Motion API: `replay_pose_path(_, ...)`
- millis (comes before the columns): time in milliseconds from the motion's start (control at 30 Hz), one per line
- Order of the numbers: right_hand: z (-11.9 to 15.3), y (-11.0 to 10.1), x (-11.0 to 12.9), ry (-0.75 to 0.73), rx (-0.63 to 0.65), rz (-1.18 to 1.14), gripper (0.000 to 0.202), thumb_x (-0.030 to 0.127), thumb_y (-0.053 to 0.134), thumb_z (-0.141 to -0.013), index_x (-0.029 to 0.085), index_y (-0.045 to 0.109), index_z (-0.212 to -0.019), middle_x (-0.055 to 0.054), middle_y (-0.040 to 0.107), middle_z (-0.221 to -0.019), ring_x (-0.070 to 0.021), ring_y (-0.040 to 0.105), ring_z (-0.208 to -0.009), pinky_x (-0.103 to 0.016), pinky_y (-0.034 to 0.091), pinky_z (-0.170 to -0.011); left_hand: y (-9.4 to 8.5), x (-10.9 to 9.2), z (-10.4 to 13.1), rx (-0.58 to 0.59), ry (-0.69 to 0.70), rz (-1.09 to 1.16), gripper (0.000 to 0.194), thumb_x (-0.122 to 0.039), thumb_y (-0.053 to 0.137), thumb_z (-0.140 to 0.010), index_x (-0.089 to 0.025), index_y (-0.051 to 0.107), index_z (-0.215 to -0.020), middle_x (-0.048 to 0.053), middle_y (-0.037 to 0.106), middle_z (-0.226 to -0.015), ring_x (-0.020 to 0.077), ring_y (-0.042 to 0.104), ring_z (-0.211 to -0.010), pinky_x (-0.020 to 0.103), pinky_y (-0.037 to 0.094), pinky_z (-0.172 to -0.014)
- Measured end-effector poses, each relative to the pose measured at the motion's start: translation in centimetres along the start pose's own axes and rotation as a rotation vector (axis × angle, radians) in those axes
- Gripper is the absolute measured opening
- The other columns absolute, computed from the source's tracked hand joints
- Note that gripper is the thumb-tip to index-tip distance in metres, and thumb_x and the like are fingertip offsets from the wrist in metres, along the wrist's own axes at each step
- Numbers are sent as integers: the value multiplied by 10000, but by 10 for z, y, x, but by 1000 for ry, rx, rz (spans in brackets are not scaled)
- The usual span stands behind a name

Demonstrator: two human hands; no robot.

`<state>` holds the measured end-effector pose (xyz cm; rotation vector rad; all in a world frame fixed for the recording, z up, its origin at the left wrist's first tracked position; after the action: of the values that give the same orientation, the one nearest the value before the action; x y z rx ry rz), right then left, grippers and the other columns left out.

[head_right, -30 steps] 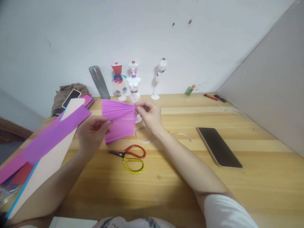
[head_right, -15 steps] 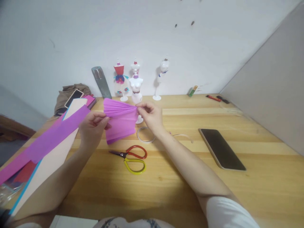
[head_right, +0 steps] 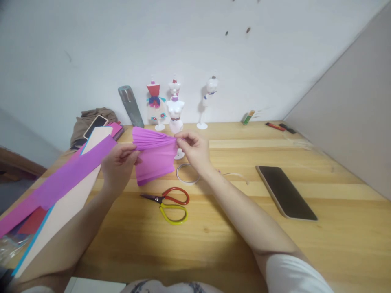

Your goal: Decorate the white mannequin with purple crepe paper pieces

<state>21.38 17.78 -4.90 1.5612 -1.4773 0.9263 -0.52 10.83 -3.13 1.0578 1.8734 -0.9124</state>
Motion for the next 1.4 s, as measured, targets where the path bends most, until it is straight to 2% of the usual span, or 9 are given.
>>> replay_pose_path(300,-1,-1,-3,-28,15,-17,76,272,702,-743,223,695,-800,-12,676,-703,-161,623,-631,-312,510,-589,-1,3,-4,12,63,-100,115,-306,669,-777,-193,685,-793,-24,686,-609,149,704,-581,242,536,-588)
replay_pose_path(633,-1,1,-7,-58,20,-33,67,247,693,-745,213,712,-800,-5,685,-701,-150,633,-622,-312,526,-610,-2,1,-4,-27,136,-155,82,-266,647,-790,-199,669,-746,-7,714,-667,133,692,-624,226,524,-604)
replay_pose_path(767,-1,1,-6,-54,16,-36,73,249,694,-737,209,711,-795,-3,687,-697,-144,631,-617,-306,526,-605,-2,6,-4,-25,118,-101,80,-272,666,-782,-194,675,-767,-10,716,-653,140,711,-624,236,553,-615)
replay_pose_path(967,-1,1,-6,-40,10,-44,79,258,702,-725,211,711,-787,-2,688,-696,-143,630,-619,-300,523,-601,-2,8,-6,-8,94,-57,192,-286,680,-773,-180,726,-927,-1,750,-723,159,737,-629,273,605,-639)
replay_pose_path(1200,0,1,-6,-36,20,-43,75,256,705,-725,214,713,-786,1,695,-704,-136,623,-611,-297,519,-599,-2,9,-7,7,123,-107,82,-256,655,-795,-188,695,-818,-16,697,-636,152,711,-605,256,580,-606)
replay_pose_path(1267,0,1,-5,-33,15,-49,70,250,707,-722,215,716,-781,3,696,-702,-135,622,-609,-296,519,-599,-2,7,-7,8,182,-168,63,-235,642,-812,-192,685,-799,-6,687,-677,144,695,-640,246,562,-606)
replay_pose_path(1400,0,2,-5,-22,17,-60,66,231,712,-715,215,723,-778,7,696,-698,-131,618,-603,-298,524,-613,-4,0,-7,-68,412,-326,87,-202,645,-823,-193,683,-746,54,676,-975,140,649,-798,229,539,-610)
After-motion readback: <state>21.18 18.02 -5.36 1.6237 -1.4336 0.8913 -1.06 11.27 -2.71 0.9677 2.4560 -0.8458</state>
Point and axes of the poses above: each hand's wrist, its own z-axis away from the middle knuckle, its own y-axis out of the palm, x = y × z, the point moved 4 cm from there along -z, towards the middle knuckle
